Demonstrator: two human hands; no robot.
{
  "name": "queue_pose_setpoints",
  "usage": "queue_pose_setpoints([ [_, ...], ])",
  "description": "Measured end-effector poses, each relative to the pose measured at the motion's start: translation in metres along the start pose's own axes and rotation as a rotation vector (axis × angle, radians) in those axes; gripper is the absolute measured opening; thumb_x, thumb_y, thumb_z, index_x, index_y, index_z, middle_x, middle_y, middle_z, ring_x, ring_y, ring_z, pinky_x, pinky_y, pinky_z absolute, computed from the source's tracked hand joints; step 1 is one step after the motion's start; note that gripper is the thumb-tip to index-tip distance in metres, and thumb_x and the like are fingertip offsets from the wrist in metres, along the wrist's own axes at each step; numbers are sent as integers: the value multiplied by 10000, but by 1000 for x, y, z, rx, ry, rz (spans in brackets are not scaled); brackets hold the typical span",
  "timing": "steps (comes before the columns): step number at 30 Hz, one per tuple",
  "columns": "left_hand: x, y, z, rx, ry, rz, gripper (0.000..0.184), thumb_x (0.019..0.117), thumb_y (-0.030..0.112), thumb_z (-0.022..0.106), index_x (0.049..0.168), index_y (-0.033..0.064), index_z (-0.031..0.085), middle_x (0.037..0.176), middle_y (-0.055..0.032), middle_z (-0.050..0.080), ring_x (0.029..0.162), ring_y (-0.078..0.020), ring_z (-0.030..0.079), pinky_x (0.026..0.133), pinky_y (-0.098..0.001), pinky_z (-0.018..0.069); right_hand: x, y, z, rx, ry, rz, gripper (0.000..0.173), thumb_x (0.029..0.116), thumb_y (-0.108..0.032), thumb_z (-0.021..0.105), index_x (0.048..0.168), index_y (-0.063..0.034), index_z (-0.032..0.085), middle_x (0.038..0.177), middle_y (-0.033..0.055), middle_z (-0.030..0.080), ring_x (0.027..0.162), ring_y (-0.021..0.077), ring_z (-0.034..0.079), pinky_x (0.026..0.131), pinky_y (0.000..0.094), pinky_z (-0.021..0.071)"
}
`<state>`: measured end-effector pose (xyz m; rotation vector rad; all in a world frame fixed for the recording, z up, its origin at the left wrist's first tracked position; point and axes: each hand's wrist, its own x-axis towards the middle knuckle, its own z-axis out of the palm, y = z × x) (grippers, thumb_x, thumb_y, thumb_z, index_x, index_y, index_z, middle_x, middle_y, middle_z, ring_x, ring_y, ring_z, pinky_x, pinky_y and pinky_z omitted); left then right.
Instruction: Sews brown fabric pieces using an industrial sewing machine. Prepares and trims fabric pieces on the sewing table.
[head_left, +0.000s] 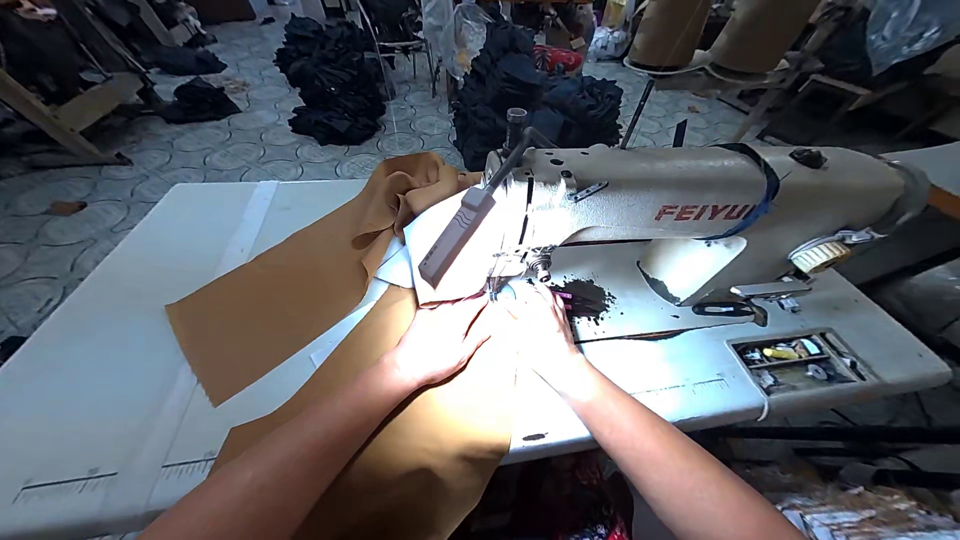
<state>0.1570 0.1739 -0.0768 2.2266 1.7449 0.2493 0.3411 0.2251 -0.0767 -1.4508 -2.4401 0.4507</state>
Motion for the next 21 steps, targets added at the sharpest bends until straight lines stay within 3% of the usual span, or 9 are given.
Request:
queue_pose_setpoints([
  [3, 2, -4, 2, 8, 55, 33, 638, 1078, 523, 274, 1567, 147, 433, 1586, -52, 474, 1444, -237, 469, 1145, -542, 378, 2, 3, 2, 19, -2, 14, 359, 1040, -340, 551, 1275, -130, 724, 1395, 145, 621, 1406, 334, 475, 1147, 537, 363],
  [6, 5, -5, 1, -3, 32, 28, 635, 1077, 527, 279, 1584, 165, 404, 1616, -34, 432, 1473, -219, 428, 1170, -540, 346, 5, 4, 2, 38, -2, 25, 366, 1036, -350, 556, 1285, -136, 718, 1396, 134, 624, 1395, 323, 486, 1152, 523, 360],
  [9, 7, -6, 0, 17, 16, 9, 639, 1080, 537, 271, 1592, 173, 391, 1618, -33, 428, 1461, -228, 446, 1148, -548, 370, 3, 7, 9, -28, 76, -66, 321, 1010, -261, 594, 1276, -145, 731, 1359, 152, 648, 1335, 356, 539, 1089, 557, 417],
  [13, 8, -6, -4, 32, 0, 24, 644, 1084, 521, 264, 1609, 159, 354, 1663, -34, 350, 1530, -209, 330, 1214, -528, 276, 3, 8, 12, -57, 102, -100, 314, 1005, -263, 600, 1266, -153, 736, 1332, 147, 665, 1315, 358, 552, 1068, 561, 427],
  [15, 3, -3, -1, 106, 46, 95, 589, 1100, 428, 297, 1585, 106, 390, 1656, -74, 358, 1528, -257, 331, 1199, -552, 284, 1, 8, 11, -28, 89, -104, 318, 995, -272, 615, 1260, -141, 735, 1343, 146, 656, 1327, 356, 541, 1077, 572, 415],
  [17, -13, 6, 12, 126, 214, 242, 402, 1058, 182, 429, 1370, 29, 630, 1522, -140, 532, 1433, -310, 478, 1151, -554, 379, 1, 7, 9, -18, 91, -86, 317, 1011, -297, 596, 1233, -129, 745, 1328, 140, 662, 1309, 349, 554, 1065, 562, 427],
  [18, -27, 19, 16, 104, 265, 272, 345, 1017, 96, 464, 1251, 25, 707, 1420, -136, 622, 1334, -298, 579, 1087, -512, 470, 2, 6, 8, -14, 75, -60, 318, 1019, -302, 587, 1225, -118, 744, 1328, 148, 660, 1306, 349, 554, 1074, 550, 419],
  [20, -64, 56, 27, 62, 290, 212, 320, 1020, 129, 498, 1184, -7, 737, 1265, -162, 711, 1144, -311, 705, 939, -468, 574, 4, 7, 8, 14, 84, -41, 313, 1028, -266, 574, 1232, -95, 737, 1318, 176, 663, 1290, 365, 567, 1075, 548, 417],
  [21, -82, 73, 37, 88, 342, 159, 381, 1018, 255, 517, 1172, -13, 739, 1224, -173, 726, 1099, -316, 727, 896, -458, 595, 4, 9, 8, 38, 90, -33, 318, 1032, -261, 570, 1239, -77, 727, 1309, 194, 659, 1281, 374, 571, 1068, 551, 418],
])
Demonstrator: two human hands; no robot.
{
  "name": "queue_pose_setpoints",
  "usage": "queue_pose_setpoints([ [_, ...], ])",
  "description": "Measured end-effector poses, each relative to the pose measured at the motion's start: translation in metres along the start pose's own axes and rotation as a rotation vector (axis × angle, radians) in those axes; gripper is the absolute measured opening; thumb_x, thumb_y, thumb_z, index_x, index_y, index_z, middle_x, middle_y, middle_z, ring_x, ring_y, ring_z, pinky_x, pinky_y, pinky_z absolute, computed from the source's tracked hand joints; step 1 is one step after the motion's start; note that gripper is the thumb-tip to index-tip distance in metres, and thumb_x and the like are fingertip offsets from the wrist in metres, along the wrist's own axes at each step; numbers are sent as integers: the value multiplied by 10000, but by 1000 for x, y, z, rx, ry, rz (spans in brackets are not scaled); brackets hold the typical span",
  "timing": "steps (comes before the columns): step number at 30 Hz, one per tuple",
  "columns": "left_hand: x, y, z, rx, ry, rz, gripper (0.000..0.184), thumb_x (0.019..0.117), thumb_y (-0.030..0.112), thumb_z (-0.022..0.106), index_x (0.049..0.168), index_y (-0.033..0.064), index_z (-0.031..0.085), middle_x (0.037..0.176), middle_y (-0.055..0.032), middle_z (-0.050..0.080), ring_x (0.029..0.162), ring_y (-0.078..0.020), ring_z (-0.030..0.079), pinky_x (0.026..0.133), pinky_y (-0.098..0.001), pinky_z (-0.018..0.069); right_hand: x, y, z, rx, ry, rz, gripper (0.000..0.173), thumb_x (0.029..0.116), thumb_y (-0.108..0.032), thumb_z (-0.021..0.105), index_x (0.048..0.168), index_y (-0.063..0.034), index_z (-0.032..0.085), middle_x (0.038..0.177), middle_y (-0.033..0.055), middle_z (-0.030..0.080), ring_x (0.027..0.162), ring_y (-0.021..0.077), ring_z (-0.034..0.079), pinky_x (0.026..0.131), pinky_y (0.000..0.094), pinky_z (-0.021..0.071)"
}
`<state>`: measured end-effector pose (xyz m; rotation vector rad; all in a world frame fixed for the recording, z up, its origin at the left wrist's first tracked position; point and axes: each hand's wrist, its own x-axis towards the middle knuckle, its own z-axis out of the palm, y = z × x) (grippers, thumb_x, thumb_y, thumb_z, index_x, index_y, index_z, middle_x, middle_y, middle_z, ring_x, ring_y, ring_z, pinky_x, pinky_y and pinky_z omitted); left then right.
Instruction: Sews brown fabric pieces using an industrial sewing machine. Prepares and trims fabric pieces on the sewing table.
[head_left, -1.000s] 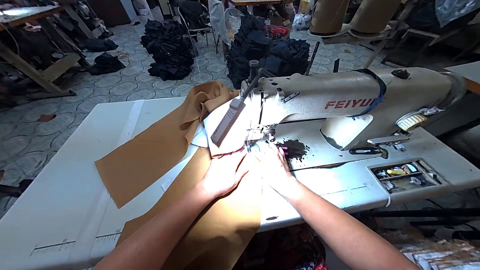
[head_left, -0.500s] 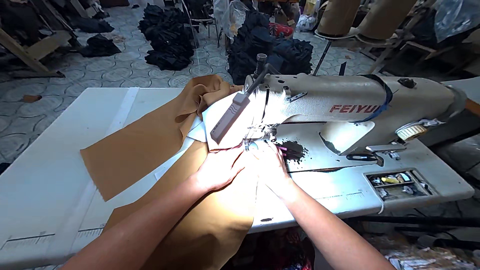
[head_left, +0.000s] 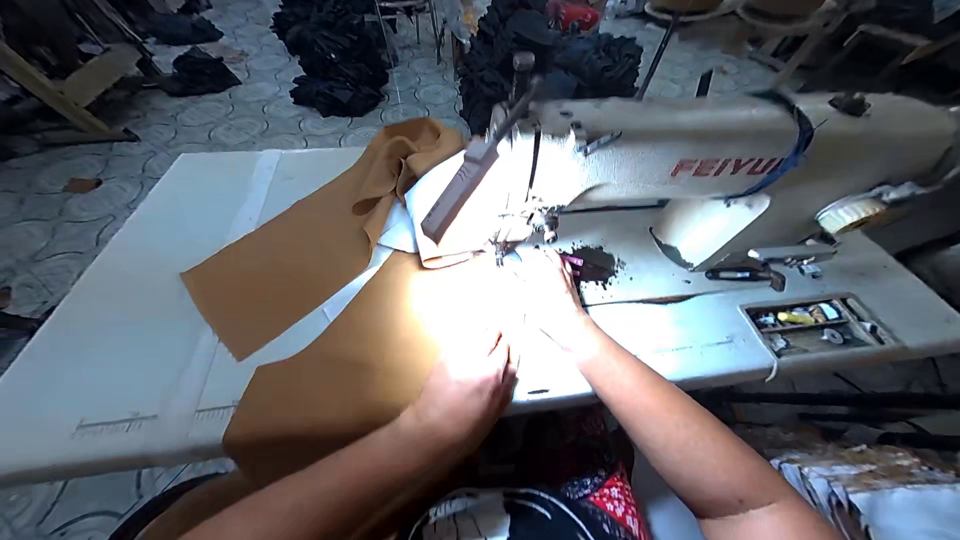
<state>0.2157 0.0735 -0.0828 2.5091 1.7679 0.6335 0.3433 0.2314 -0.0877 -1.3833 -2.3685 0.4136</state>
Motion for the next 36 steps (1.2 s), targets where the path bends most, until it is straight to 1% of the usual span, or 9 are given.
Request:
queue_pose_setpoints([
  [3, -42, 34, 14, 130, 4, -108, 745, 943, 565, 575, 1368, -46, 614, 1403, -228, 620, 1293, -373, 618, 1064, -578, 475, 0, 7, 1, 47, 50, -69, 317, 1032, -226, 551, 1251, -67, 716, 1262, 204, 669, 1245, 394, 584, 1042, 572, 445],
  [5, -54, 35, 27, 175, 33, -122, 680, 903, 360, 705, 1441, -26, 550, 1458, -219, 577, 1363, -368, 557, 1110, -616, 393, -2, 13, 3, 104, 147, -166, 321, 1025, -161, 533, 1266, -51, 715, 1212, 222, 696, 1197, 414, 618, 1031, 565, 458],
  [9, -54, 33, 31, 182, 45, -136, 608, 869, -72, 582, 1470, -5, 525, 1503, -197, 542, 1416, -347, 505, 1126, -622, 363, -23, 9, -14, 232, 322, -120, 306, 973, -28, 556, 1224, -27, 732, 1165, 236, 689, 1151, 384, 640, 1031, 495, 484],
  [13, -53, 28, 12, -47, -70, -146, 676, 855, -44, 520, 1525, -36, 429, 1597, -215, 414, 1515, -341, 356, 1191, -642, 237, -97, 7, -11, 198, 450, -203, 220, 946, -26, 558, 1051, 67, 727, 1137, 245, 667, 1156, 396, 617, 1029, 528, 473],
  [16, -53, 24, 3, -182, -116, -161, 642, 923, 35, 468, 1556, -24, 380, 1629, -197, 368, 1547, -313, 290, 1220, -628, 175, -147, 1, 18, 219, 522, -285, 219, 877, -36, 605, 1002, -5, 782, 1030, 206, 697, 1055, 377, 649, 967, 533, 503],
  [20, -53, 22, 7, -242, -57, -173, 539, 1014, 132, 402, 1531, -21, 432, 1599, -184, 424, 1538, -310, 312, 1221, -635, 171, -172, -13, 44, 202, 498, -383, 321, 882, -54, 605, 1119, -149, 799, 1002, 119, 707, 982, 285, 640, 932, 490, 460],
  [26, -51, 21, 8, -274, -33, -195, 535, 1003, 89, 394, 1522, -29, 441, 1580, -192, 449, 1530, -308, 329, 1226, -616, 174, -168, -23, 48, 96, 472, -421, 267, 893, -81, 610, 1037, -192, 805, 1063, 125, 698, 1064, 317, 618, 965, 516, 417],
  [31, -50, 24, 8, -43, 51, -154, 510, 906, -62, 527, 1416, -67, 551, 1495, -238, 531, 1437, -379, 468, 1149, -647, 323, -172, -21, 44, 84, 496, -398, 326, 883, -70, 604, 1105, -202, 803, 1031, 123, 692, 1043, 315, 617, 949, 495, 428],
  [36, -52, 28, 17, 14, 154, -101, 335, 952, 15, 546, 1244, -43, 699, 1338, -226, 659, 1299, -383, 607, 1090, -596, 448, -182, -16, 43, 108, 489, -395, 308, 876, -79, 628, 1099, -198, 804, 1052, 119, 700, 1070, 310, 629, 1006, 516, 432],
])
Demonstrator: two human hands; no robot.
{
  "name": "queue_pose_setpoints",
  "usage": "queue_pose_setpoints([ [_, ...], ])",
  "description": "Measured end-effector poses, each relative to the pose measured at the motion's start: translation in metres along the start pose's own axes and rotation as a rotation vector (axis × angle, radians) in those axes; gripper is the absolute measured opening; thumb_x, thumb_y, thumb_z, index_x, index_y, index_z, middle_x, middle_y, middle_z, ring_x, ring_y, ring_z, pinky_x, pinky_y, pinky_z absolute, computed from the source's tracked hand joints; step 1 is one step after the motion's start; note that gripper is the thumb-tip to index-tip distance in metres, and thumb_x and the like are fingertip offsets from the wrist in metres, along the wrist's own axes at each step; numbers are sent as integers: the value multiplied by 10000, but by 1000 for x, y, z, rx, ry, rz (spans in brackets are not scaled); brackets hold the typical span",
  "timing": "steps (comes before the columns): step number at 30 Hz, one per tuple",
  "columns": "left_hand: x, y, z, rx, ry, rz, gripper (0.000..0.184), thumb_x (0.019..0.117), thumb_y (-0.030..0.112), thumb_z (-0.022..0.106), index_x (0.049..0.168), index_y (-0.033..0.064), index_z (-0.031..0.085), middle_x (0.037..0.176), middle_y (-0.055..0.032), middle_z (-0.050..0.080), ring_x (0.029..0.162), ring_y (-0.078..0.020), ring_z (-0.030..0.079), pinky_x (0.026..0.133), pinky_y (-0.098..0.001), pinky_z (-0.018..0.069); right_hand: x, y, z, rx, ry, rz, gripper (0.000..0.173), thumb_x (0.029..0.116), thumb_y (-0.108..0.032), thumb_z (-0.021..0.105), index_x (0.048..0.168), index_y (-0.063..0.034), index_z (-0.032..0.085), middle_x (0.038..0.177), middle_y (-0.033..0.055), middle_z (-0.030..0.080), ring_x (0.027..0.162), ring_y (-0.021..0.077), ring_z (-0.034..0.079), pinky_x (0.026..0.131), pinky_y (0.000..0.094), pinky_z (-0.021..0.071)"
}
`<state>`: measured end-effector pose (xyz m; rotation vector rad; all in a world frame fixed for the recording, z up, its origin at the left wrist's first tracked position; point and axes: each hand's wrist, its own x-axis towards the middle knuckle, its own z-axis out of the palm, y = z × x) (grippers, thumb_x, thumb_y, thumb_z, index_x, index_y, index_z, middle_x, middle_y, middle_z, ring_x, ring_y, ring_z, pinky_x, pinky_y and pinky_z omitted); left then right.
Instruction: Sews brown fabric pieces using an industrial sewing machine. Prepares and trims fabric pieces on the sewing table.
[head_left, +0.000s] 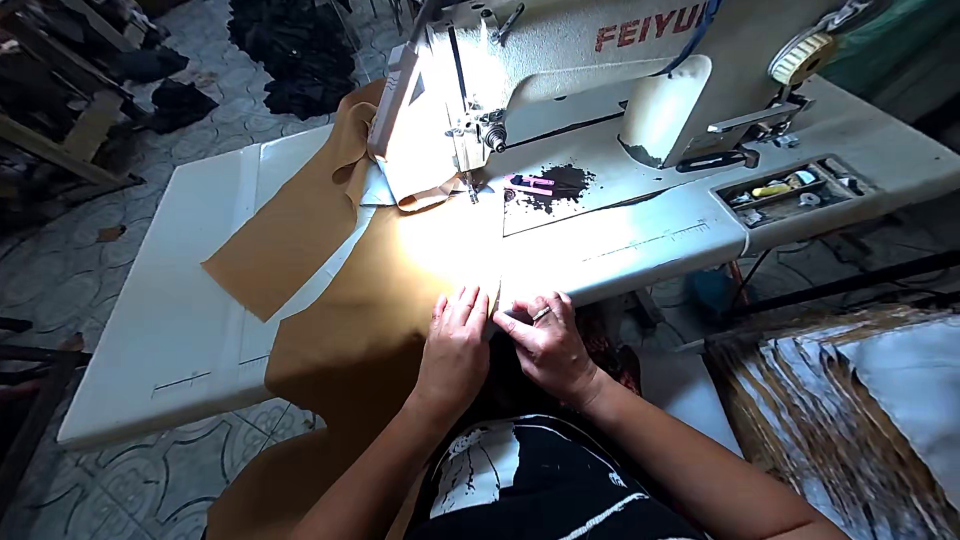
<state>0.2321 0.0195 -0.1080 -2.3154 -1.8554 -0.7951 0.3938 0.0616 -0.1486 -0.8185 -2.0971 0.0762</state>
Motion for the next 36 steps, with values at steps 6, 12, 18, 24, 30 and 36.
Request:
queue_pose_setpoints([
  [6, 0, 2, 2, -80, 131, 23, 236, 938, 46, 587, 1062, 11, 785, 1143, -170, 749, 1139, -344, 707, 1005, -523, 549, -5, 4, 0, 14, 5, 0, 345, 872, -66, 622, 1120, -221, 804, 1087, 110, 704, 1121, 302, 623, 1019, 485, 443],
  [12, 2, 3, 1, -68, 136, 43, 241, 937, 58, 587, 1051, 37, 797, 1093, -148, 766, 1095, -321, 727, 976, -499, 566, 2, 10, -3, 65, -21, -20, 307, 876, -80, 622, 1070, -219, 814, 1210, 126, 699, 1227, 331, 590, 1052, 496, 430],
  [18, 5, 3, 0, -70, 132, 69, 237, 942, 68, 581, 1026, 40, 801, 1070, -130, 776, 1061, -304, 742, 948, -464, 585, 23, 22, -17, 107, -188, -122, 251, 937, -117, 582, 1052, -176, 797, 1291, 93, 707, 1295, 351, 584, 1074, 555, 423],
  [24, 37, -30, -17, -83, 24, 58, 348, 1023, 266, 503, 1125, 74, 774, 1208, -106, 743, 1151, -301, 701, 1041, -631, 454, 34, 29, -26, 29, -258, -178, 289, 897, -19, 565, 1095, -96, 760, 1153, 46, 758, 1209, 316, 646, 1047, 531, 470],
  [30, 44, -33, -15, -90, -214, -42, 410, 1042, 317, 456, 1361, 192, 681, 1463, -72, 607, 1412, -380, 498, 1060, -816, 246, 41, 32, -31, 3, -270, -208, 235, 890, -17, 563, 983, -104, 761, 1117, 18, 766, 1186, 277, 664, 997, 507, 505],
  [36, 60, -44, -9, -68, -220, -34, 415, 1034, 293, 470, 1395, 213, 656, 1498, -83, 573, 1419, -385, 483, 1079, -768, 267, 54, 41, -23, -55, -279, -203, 248, 850, 2, 599, 1020, -75, 763, 1095, 79, 759, 1101, 304, 693, 931, 530, 526],
])
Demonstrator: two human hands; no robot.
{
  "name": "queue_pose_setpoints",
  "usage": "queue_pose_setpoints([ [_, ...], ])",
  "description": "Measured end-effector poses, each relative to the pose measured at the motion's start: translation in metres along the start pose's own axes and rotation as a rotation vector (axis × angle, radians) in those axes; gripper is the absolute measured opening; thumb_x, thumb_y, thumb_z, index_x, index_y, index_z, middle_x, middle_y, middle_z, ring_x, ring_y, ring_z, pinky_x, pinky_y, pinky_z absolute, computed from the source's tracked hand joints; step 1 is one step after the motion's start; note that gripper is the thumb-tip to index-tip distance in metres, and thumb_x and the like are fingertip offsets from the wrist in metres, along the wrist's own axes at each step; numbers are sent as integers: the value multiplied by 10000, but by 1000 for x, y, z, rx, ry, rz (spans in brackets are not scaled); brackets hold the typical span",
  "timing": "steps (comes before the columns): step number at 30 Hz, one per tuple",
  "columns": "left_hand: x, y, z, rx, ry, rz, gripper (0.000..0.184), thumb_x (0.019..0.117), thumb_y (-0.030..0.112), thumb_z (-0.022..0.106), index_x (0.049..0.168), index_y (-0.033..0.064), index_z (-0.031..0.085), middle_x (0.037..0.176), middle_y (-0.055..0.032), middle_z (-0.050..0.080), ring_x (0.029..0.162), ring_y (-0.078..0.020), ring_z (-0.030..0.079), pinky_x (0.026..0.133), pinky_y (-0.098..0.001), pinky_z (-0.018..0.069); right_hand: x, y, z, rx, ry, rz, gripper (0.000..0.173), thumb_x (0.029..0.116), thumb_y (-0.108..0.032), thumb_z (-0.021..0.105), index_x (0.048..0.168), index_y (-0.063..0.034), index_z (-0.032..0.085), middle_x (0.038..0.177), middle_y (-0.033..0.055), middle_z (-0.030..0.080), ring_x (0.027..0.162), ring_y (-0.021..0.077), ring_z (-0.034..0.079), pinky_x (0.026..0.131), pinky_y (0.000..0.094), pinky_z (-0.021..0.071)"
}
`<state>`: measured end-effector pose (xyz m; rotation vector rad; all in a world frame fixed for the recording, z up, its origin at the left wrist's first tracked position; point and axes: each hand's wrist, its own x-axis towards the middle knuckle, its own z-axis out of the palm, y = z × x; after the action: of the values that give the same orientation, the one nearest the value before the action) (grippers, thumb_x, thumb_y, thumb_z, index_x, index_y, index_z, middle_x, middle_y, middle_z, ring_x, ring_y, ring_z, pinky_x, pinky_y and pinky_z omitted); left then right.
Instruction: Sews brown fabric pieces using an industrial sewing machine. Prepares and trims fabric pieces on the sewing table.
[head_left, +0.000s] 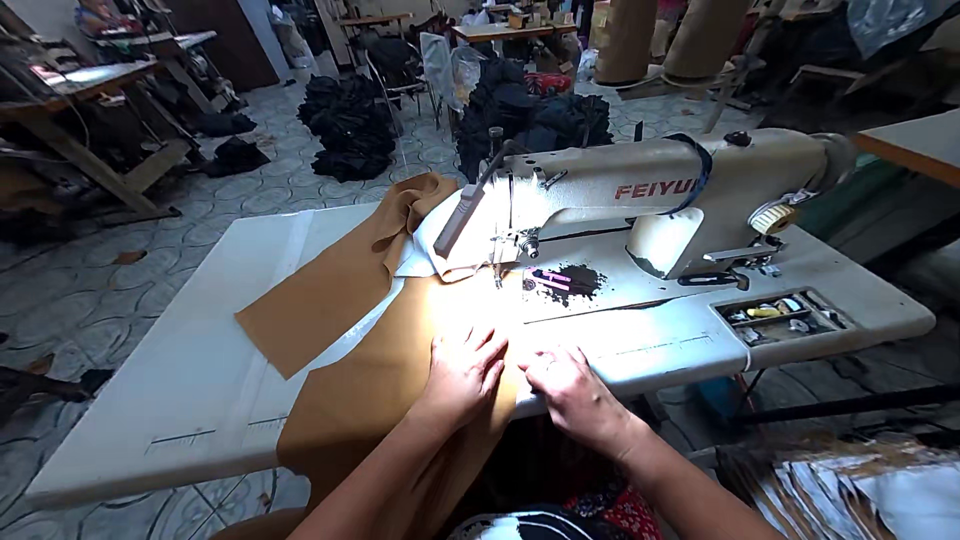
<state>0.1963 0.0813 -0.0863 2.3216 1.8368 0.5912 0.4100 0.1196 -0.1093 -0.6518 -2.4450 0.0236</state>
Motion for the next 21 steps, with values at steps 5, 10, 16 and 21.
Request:
queue_pose_setpoints([
  [5, -12, 19, 11, 33, 199, 73, 328, 981, 301, 572, 1182, 131, 768, 1278, -113, 714, 1219, -358, 654, 1028, -684, 419, 8, 8, 2, -3, -2, -9, 196, 840, -28, 618, 976, -63, 755, 1072, 96, 759, 1073, 323, 704, 885, 550, 545],
  [10, -30, 34, 29, 23, 283, -1, 421, 940, 348, 560, 1227, 106, 749, 1306, -97, 707, 1246, -349, 649, 995, -713, 437, 7, 12, 1, 10, -4, -25, 244, 854, -31, 598, 1025, -75, 767, 1101, 68, 765, 1092, 293, 702, 908, 518, 541],
  [16, -8, 29, 24, 17, 290, -30, 346, 852, 102, 616, 1154, 123, 784, 1237, -95, 736, 1141, -350, 692, 925, -645, 484, 18, 25, 5, -14, -12, -35, 229, 889, -54, 595, 1031, -71, 774, 1116, 70, 765, 1099, 304, 702, 891, 515, 551],
  [21, 22, 15, 13, 18, 189, -99, 359, 890, 36, 616, 1195, 139, 774, 1248, -105, 727, 1158, -365, 672, 938, -632, 475, 46, 41, 13, 2, -69, -13, 231, 945, -97, 579, 1069, -49, 768, 1114, 117, 747, 1157, 331, 664, 1007, 527, 496],
])
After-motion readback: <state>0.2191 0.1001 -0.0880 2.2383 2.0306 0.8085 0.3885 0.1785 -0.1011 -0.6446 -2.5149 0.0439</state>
